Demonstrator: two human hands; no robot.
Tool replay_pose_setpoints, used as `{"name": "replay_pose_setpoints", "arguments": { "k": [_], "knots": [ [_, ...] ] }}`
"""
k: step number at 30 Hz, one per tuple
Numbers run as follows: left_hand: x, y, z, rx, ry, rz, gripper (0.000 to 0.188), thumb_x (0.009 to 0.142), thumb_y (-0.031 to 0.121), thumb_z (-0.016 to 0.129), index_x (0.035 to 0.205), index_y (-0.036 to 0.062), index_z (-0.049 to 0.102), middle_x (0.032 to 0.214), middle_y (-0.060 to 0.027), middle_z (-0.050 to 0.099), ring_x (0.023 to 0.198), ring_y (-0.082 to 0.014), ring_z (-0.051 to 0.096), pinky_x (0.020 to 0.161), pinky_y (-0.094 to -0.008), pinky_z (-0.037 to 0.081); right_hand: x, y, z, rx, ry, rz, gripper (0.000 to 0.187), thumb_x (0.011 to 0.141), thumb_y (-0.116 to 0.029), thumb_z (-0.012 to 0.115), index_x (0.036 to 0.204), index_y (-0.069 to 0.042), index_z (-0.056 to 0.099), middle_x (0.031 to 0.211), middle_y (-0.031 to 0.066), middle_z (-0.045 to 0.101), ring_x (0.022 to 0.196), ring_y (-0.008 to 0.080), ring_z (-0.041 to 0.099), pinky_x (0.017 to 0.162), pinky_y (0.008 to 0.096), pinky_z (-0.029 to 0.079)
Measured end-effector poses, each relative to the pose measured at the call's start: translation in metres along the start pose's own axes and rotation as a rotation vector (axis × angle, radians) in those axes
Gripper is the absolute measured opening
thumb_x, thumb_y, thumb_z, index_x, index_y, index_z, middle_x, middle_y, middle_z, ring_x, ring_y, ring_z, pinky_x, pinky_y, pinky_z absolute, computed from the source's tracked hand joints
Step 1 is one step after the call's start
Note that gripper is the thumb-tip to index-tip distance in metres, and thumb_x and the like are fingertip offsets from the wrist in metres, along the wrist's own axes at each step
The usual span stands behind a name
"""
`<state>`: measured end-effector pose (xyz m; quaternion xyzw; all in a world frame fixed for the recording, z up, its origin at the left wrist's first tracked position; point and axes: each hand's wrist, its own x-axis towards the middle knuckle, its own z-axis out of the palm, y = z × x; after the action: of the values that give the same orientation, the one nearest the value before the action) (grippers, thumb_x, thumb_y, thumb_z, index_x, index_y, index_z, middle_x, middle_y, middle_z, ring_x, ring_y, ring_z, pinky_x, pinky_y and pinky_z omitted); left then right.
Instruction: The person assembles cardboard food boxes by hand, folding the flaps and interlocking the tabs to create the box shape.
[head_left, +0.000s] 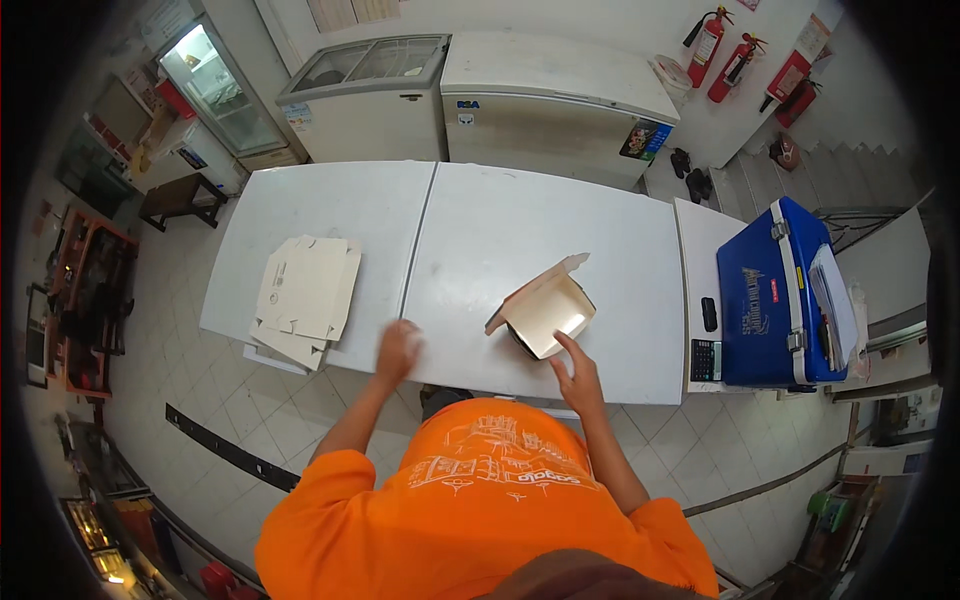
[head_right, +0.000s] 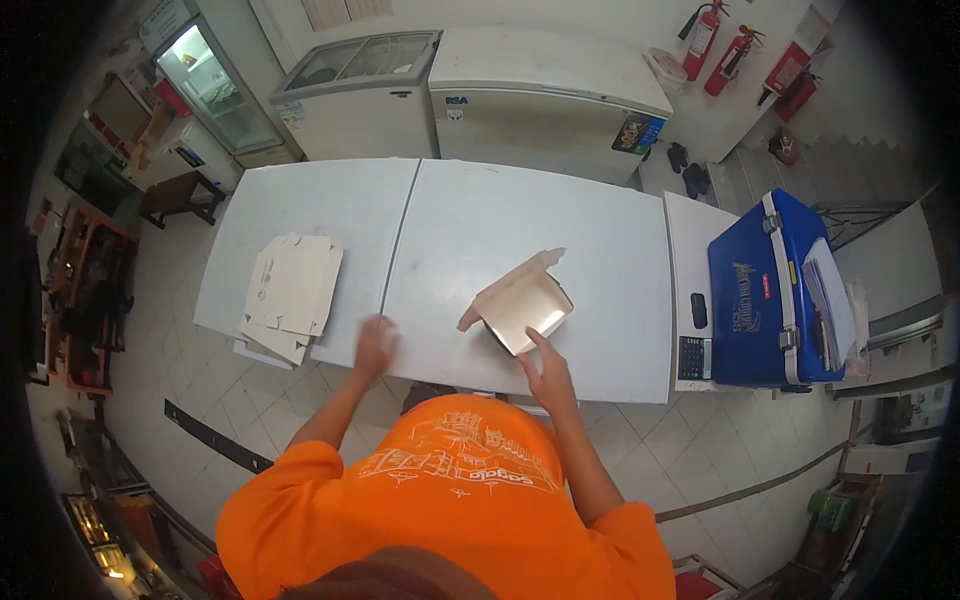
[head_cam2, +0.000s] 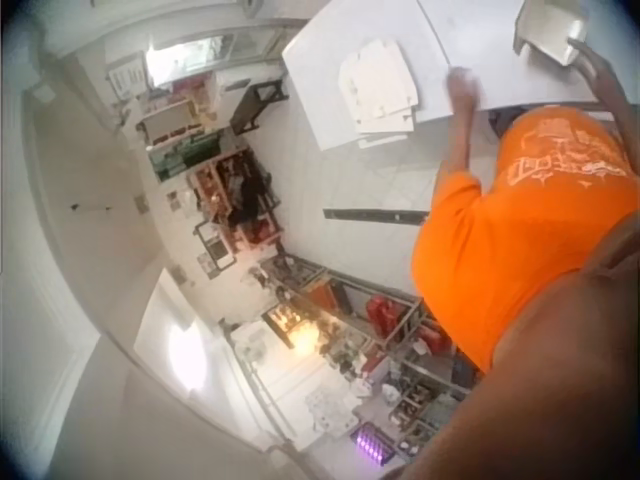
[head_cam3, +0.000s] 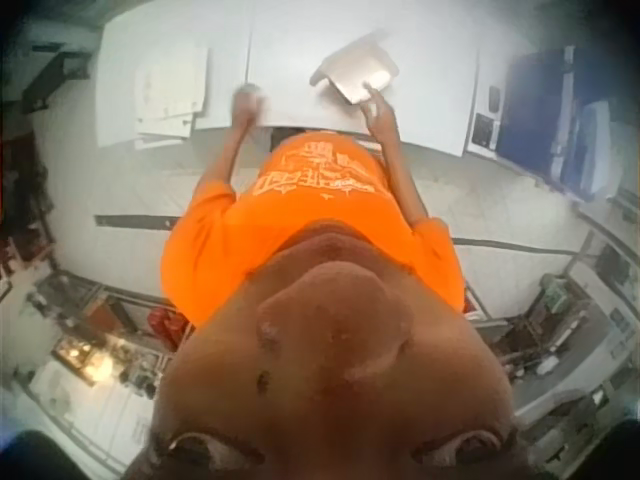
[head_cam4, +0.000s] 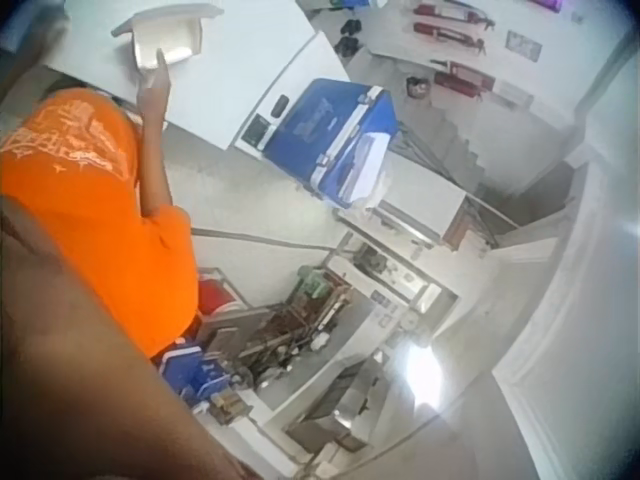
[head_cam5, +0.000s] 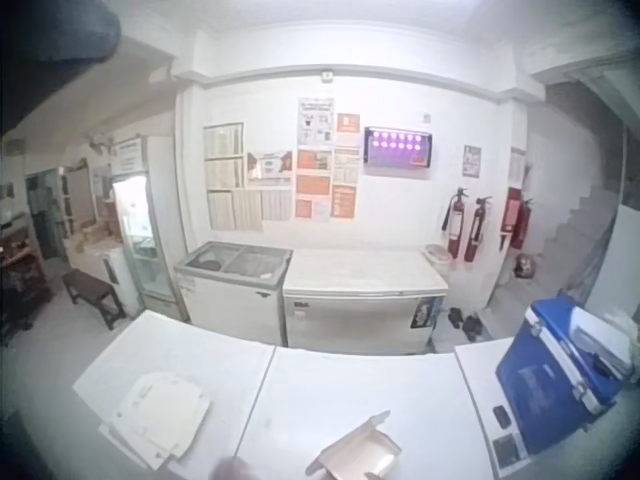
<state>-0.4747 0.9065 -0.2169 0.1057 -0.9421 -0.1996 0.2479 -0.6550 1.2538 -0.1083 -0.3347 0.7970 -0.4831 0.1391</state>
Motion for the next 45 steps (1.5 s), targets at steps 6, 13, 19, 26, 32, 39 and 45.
{"name": "replay_pose_setpoints", "arguments": {
  "k": [6, 13, 19, 26, 32, 39, 45],
  "knots": [
    [0.035, -0.098, -0.067, 0.477, -0.005, -0.555, 0.062, 0.083, 0.037, 0.075, 0.131, 0.0035, 0.054, 0.131, -0.0195, 0.052, 0.128, -0.0394, 0.043, 0.104, -0.0518, 0.039, -0.033, -0.01, 0.023, 0.178, 0.272, 0.163, 0.027, 0.099, -0.011, 0.058, 0.12, 0.004, 0.063, 0.107, 0.0175, 0.073, 0.102, 0.0239, 0.07, 0.09, 0.0346, 0.052],
    [0.051, -0.131, -0.104, 0.28, -0.286, -0.66, 0.065, 0.082, 0.05, 0.075, 0.128, 0.0055, 0.064, 0.137, -0.0208, 0.053, 0.129, -0.04, 0.046, 0.098, -0.0477, 0.048, -0.012, -0.055, 0.08, 0.272, 0.306, 0.145, 0.023, 0.098, -0.01, 0.059, 0.115, 0.003, 0.066, 0.093, 0.0141, 0.075, 0.085, 0.0197, 0.072, 0.079, 0.0314, 0.055],
    [0.029, -0.204, -0.11, -0.098, -0.162, -0.599, 0.038, 0.09, 0.038, 0.071, 0.104, 0.0031, 0.075, 0.119, -0.0176, 0.067, 0.113, -0.0304, 0.063, 0.099, -0.0394, 0.048, 0.014, -0.084, 0.13, 0.13, 0.127, -0.056, 0.02, 0.095, -0.01, 0.063, 0.112, -0.001, 0.069, 0.095, 0.0151, 0.074, 0.084, 0.0243, 0.073, 0.075, 0.0319, 0.055],
    [0.025, -0.21, -0.095, -0.142, -0.081, -0.488, 0.029, 0.091, 0.034, 0.07, 0.102, 0.0078, 0.077, 0.117, -0.0222, 0.065, 0.111, -0.0364, 0.062, 0.095, -0.0421, 0.05, 0.038, -0.11, 0.176, 0.06, 0.035, -0.128, 0.019, 0.094, -0.012, 0.065, 0.11, -0.005, 0.071, 0.1, 0.0148, 0.073, 0.087, 0.0292, 0.071, 0.075, 0.0339, 0.056],
    [0.026, -0.218, -0.089, -0.289, -0.07, -0.646, 0.033, 0.095, 0.034, 0.065, 0.101, 0.0035, 0.076, 0.117, -0.0214, 0.066, 0.107, -0.033, 0.064, 0.092, -0.0386, 0.051, 0.056, -0.114, 0.196, -0.022, -0.012, -0.218, 0.02, 0.096, -0.009, 0.063, 0.113, -0.004, 0.07, 0.098, 0.0127, 0.074, 0.083, 0.0218, 0.073, 0.072, 0.0303, 0.056],
    [0.017, -0.215, -0.103, -0.458, -0.053, -0.65, 0.033, 0.088, 0.029, 0.074, 0.089, -0.0048, 0.074, 0.067, -0.0124, 0.068, 0.062, -0.0139, 0.063, 0.06, -0.0313, 0.049, 0.077, -0.12, 0.212, -0.035, -0.004, -0.237, 0.02, 0.095, -0.01, 0.063, 0.113, -0.004, 0.071, 0.1, 0.0124, 0.074, 0.083, 0.0217, 0.073, 0.072, 0.0298, 0.056],
    [0.049, -0.172, -0.177, -0.119, -0.094, -0.766, 0.038, 0.081, 0.033, 0.08, 0.077, -0.0033, 0.071, 0.06, -0.0127, 0.063, 0.052, -0.017, 0.059, 0.054, -0.0358, 0.045, 0.089, -0.128, 0.212, -0.082, -0.023, -0.218, 0.021, 0.095, -0.018, 0.062, 0.11, -0.006, 0.071, 0.103, 0.0124, 0.073, 0.088, 0.0304, 0.071, 0.076, 0.0351, 0.056]
  ]
}}
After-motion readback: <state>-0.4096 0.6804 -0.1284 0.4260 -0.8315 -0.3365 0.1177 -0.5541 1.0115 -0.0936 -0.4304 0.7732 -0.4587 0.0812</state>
